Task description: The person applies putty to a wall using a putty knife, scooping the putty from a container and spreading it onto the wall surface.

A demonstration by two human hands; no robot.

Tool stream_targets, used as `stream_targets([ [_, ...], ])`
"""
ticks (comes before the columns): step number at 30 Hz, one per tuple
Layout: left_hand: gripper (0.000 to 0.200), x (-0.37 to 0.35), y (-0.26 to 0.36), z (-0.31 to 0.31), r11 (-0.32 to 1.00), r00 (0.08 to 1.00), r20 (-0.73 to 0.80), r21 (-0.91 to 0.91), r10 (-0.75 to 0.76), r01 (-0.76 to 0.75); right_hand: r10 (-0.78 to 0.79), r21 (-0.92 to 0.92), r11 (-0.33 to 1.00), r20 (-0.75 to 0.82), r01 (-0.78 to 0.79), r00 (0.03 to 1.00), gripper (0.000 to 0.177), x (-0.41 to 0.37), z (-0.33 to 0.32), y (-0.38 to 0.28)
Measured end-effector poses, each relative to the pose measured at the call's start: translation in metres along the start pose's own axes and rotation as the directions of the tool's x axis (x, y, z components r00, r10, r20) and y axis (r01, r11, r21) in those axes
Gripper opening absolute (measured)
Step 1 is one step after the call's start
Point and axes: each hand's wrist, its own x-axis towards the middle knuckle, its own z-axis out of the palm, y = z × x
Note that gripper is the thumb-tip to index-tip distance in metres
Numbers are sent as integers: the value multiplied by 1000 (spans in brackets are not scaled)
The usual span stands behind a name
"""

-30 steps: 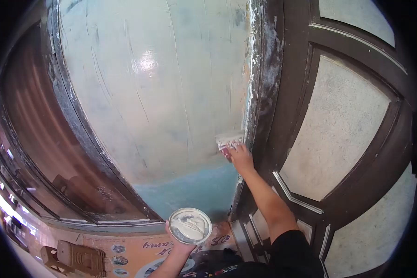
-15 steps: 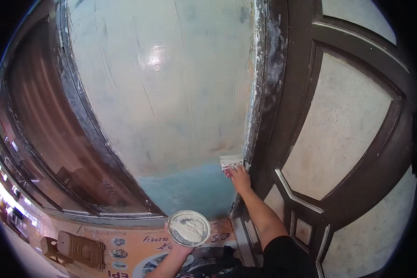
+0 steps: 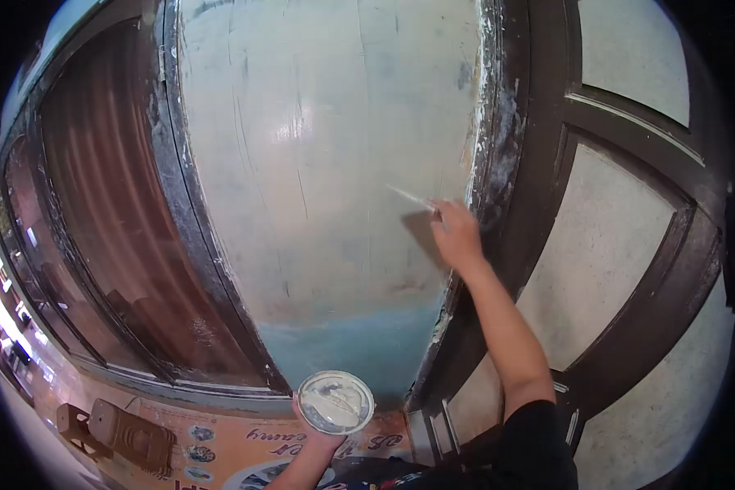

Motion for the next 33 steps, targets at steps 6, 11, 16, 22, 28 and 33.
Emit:
stream_targets([
  [6,77,8,15,9,994,999,30,-110,23,-19,-373,-220,918,-189,330,908,26,205,-43,-57],
  [11,80,28,21,-2,986,994,20,-130,105,-102,-472,-405,844,-252,351,845,31,337,-45,-93],
  [16,83,44,23,-22,972,984,24,-157,178,-173,-373,-368,895,-315,250,872,25,398,-35,-99],
  [22,82,54,30,-31,969,987,44,-201,153,-141,-376,-496,829,-155,257,914,22,366,-5,-96],
  [28,77,53,32,-25,990,998,-20,-127,55,-57,-408,-395,855,-110,336,906,22,302,15,-74],
  [33,81,44,34,-23,993,999,-21,-110,-35,32,-335,-534,798,-4,281,942,35,237,40,-54],
])
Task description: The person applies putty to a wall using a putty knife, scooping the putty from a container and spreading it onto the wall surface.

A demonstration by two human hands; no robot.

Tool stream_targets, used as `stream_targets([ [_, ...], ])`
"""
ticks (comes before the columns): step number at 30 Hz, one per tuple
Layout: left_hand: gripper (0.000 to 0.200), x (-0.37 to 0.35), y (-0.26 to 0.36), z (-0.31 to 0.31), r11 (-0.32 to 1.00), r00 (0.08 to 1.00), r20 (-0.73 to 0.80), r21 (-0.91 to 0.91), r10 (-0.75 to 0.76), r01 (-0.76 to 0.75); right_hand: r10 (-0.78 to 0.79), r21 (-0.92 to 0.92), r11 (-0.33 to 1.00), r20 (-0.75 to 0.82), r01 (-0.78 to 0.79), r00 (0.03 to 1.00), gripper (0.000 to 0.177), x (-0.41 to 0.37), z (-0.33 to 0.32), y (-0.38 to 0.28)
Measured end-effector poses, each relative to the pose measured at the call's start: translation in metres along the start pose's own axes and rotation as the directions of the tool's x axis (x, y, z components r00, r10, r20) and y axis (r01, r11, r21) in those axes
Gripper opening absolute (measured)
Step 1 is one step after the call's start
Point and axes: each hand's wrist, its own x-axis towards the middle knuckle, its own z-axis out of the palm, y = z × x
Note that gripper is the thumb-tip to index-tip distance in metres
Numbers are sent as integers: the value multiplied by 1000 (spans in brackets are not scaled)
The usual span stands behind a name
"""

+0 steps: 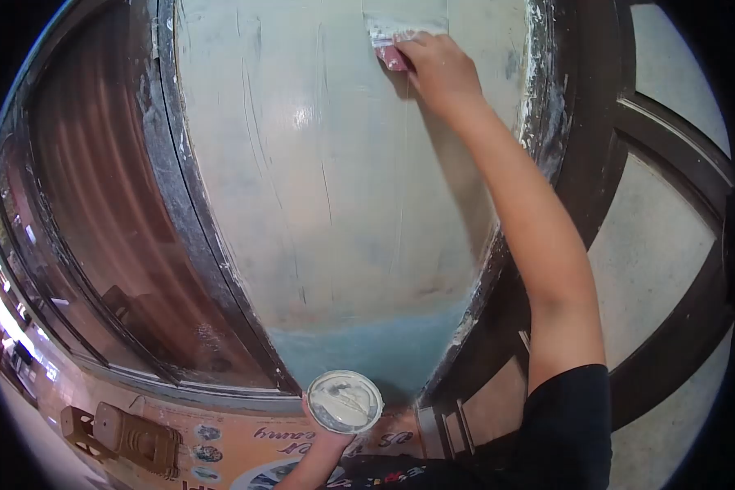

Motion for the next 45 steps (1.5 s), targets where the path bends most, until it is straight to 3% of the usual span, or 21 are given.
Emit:
stream_targets([
  [6,82,-14,4,-9,998,998,-13,32,-61,62,37,36,999,20,-38,999,38,-88,18,-31],
  [8,82,-21,6,-10,996,996,-46,51,-77,79,41,45,998,8,-42,999,26,-120,20,-46],
  [12,82,-24,10,-18,993,997,-51,94,-61,66,63,83,994,97,-71,993,23,-191,26,-77],
  [14,82,-28,12,-13,994,998,-25,94,-58,60,96,102,987,234,-122,967,38,-233,33,-90],
  [16,82,-29,14,-17,993,998,-23,95,-63,65,111,170,974,207,-147,972,41,-269,38,-106],
  [18,82,-32,13,-18,993,998,-20,96,-66,67,125,203,960,305,-193,944,46,-309,41,-121],
  [21,82,-36,12,-17,990,999,15,134,-37,34,123,212,959,288,-188,950,47,-361,46,-143],
  [25,83,-39,13,-20,993,997,-31,96,-68,71,86,248,950,381,-191,921,48,-446,63,-169],
  [27,83,-42,13,-22,992,997,-19,97,-76,77,48,268,939,522,-217,852,50,-484,60,-183],
  [29,83,-46,11,-19,991,998,-30,124,-46,50,68,266,935,515,-235,855,51,-505,57,-195],
  [34,84,-48,8,-16,986,999,-39,163,-18,24,82,293,914,546,-282,834,55,-508,53,-194],
  [39,84,-42,6,-17,994,1000,-19,112,0,2,97,341,876,567,-340,818,45,-485,26,-182],
  [40,83,-36,6,-20,998,1000,4,67,-11,10,98,337,881,558,-333,824,45,-479,25,-177],
  [42,80,-27,4,-21,995,1000,-8,94,20,-19,185,436,773,541,-461,821,41,-466,22,-170],
  [45,80,-17,-2,-6,997,1000,18,72,-6,5,209,487,770,419,-413,884,41,-399,5,-140],
])
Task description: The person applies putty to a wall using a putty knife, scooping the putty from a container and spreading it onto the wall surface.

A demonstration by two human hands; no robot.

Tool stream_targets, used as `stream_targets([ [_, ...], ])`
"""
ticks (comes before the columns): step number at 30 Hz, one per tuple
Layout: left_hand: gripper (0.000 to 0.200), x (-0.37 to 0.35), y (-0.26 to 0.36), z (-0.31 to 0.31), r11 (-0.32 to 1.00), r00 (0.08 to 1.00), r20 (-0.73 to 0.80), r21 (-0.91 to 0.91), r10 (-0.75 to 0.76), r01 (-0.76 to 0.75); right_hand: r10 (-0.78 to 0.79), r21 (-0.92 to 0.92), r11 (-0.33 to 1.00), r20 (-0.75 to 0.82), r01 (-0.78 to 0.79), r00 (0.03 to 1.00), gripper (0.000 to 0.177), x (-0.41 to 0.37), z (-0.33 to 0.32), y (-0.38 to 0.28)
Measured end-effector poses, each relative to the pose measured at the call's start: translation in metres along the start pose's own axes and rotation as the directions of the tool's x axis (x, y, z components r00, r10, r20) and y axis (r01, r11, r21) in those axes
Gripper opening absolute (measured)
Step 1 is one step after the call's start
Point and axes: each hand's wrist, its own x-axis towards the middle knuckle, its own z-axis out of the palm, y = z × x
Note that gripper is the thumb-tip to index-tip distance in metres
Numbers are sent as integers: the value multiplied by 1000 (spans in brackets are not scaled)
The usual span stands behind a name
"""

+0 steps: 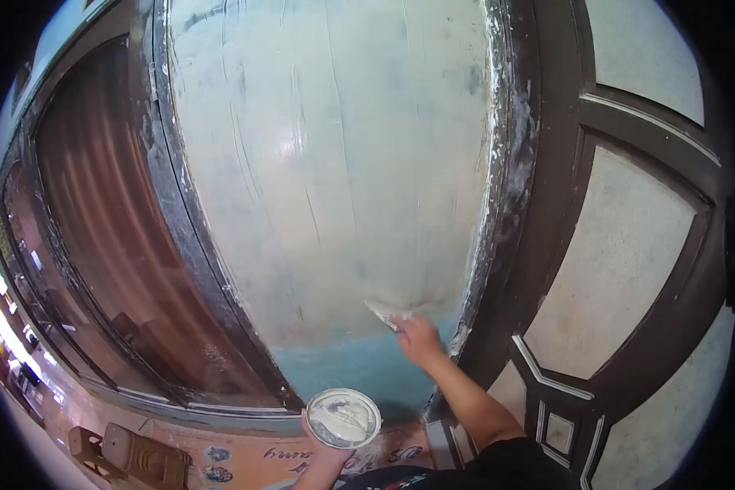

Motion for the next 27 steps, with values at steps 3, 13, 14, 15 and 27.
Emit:
stream_targets([
  [3,80,11,-8,17,998,999,-23,61,23,-22,-118,-5,993,-192,119,974,39,79,-55,1],
  [13,80,46,-30,37,998,997,32,-5,67,-66,-534,-464,839,-602,284,594,27,388,-273,-21],
  [14,80,50,-32,36,995,996,15,35,90,-91,-536,-485,833,-586,267,607,27,411,-290,-27],
  [15,80,54,-34,37,995,995,20,32,96,-96,-537,-506,826,-570,250,621,28,429,-304,-34],
  [27,79,55,-37,32,998,998,-23,-33,59,-60,-428,-618,772,-330,150,841,42,445,-263,-18],
])
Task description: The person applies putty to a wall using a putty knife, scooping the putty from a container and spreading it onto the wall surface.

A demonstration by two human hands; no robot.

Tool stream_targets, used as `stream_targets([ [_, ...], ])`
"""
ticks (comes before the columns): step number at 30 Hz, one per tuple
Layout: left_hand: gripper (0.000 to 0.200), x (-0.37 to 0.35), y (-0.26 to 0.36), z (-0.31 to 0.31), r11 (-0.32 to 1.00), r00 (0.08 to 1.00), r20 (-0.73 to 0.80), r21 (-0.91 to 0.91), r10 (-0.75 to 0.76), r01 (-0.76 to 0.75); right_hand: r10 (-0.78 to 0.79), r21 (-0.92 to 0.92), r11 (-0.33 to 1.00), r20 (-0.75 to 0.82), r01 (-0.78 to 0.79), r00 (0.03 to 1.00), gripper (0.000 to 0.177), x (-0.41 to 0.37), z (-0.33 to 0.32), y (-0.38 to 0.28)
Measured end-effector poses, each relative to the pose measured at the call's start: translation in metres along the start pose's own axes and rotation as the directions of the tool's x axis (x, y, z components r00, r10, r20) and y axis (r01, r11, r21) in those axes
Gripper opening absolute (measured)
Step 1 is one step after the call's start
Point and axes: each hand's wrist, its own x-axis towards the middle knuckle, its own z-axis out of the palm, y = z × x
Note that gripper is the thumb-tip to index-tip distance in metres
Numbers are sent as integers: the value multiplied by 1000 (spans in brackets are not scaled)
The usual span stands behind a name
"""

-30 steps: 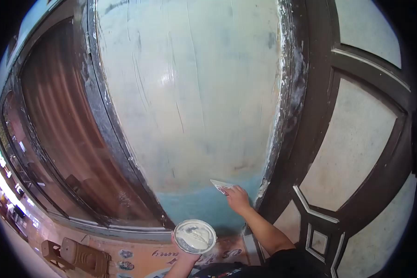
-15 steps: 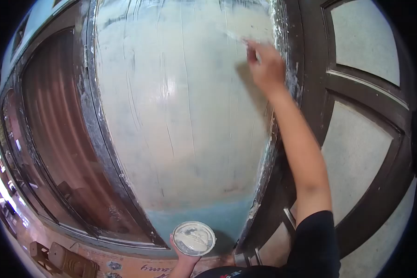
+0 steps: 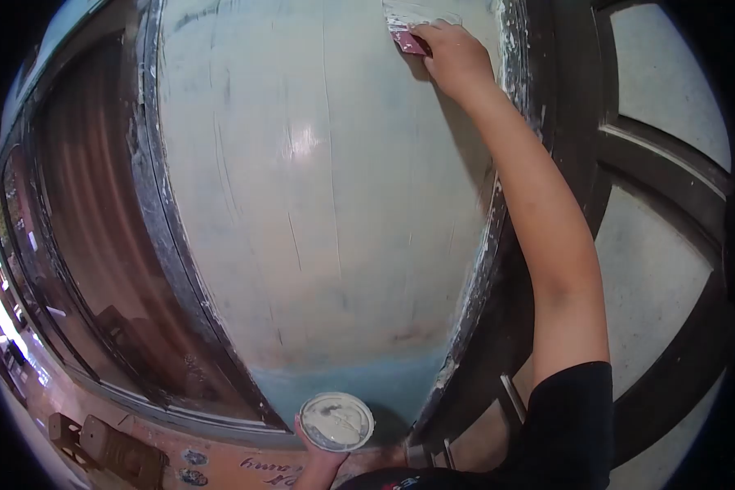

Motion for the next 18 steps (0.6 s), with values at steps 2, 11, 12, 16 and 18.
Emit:
stream_targets([
  [2,78,1,1,-8,1000,1000,-24,-12,-20,20,-16,9,1000,61,15,998,37,-28,-5,-10],
  [11,80,-20,11,-12,993,993,1,6,-120,120,-19,96,995,91,10,996,34,-151,-5,-42],
  [12,80,-24,10,-12,991,991,16,-10,-134,134,-9,104,995,128,-4,992,34,-166,-6,-46],
  [16,80,-37,7,-25,990,990,-1,-15,-140,140,19,146,987,271,-61,962,41,-228,-12,-64],
  [18,79,-48,7,-26,988,988,-3,-2,-151,151,27,131,989,300,-69,954,41,-263,-8,-74],
])
